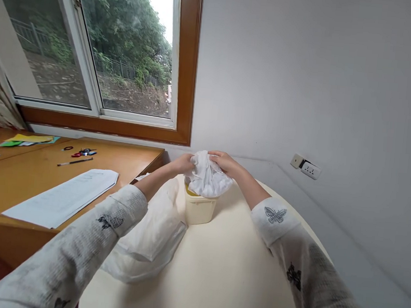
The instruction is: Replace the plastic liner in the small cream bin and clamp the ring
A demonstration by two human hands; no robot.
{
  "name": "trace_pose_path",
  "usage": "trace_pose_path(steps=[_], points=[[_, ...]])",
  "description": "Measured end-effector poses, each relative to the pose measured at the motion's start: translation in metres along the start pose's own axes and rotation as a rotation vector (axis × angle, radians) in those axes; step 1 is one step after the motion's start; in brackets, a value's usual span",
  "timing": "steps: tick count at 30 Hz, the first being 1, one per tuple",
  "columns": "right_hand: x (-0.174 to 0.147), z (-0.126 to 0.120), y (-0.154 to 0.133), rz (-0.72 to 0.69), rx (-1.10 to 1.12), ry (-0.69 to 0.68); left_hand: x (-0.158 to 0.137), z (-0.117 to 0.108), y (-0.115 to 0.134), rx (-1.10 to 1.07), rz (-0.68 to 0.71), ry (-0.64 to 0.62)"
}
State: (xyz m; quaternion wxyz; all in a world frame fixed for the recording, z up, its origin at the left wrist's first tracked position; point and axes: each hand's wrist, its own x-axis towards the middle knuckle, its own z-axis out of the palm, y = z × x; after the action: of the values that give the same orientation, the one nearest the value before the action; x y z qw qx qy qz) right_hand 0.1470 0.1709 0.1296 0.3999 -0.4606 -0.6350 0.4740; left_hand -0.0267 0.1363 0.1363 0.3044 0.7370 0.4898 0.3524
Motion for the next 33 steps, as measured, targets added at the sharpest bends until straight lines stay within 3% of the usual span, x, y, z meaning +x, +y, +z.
trace_pose_path(steps=[6,10,13,17,20,26,33], points=[[-0.035,-0.044,-0.014,0.102,-0.151,-0.145,-0.003,-0.014,-0.008,0.09,-0.095,-0.111],[-0.058,-0.064,-0.016,0.294,-0.327,-0.426,-0.006,-0.016,-0.014,0.109,-0.113,-0.177],[-0.064,-0.063,-0.013,0.269,-0.378,-0.58,-0.008,-0.015,-0.014,0.124,-0.093,-0.213],[-0.06,-0.045,-0.01,0.075,-0.429,-0.468,-0.009,-0.013,-0.013,0.191,-0.041,-0.244],[-0.057,-0.027,-0.01,-0.012,-0.615,-0.353,-0.01,-0.01,-0.011,0.288,0.002,-0.247],[-0.06,0.005,-0.006,-0.034,-0.886,-0.254,-0.014,-0.003,-0.005,0.563,-0.005,-0.252],[-0.063,0.022,-0.002,0.001,-1.095,-0.271,-0.018,0.002,-0.005,0.778,-0.01,-0.41]])
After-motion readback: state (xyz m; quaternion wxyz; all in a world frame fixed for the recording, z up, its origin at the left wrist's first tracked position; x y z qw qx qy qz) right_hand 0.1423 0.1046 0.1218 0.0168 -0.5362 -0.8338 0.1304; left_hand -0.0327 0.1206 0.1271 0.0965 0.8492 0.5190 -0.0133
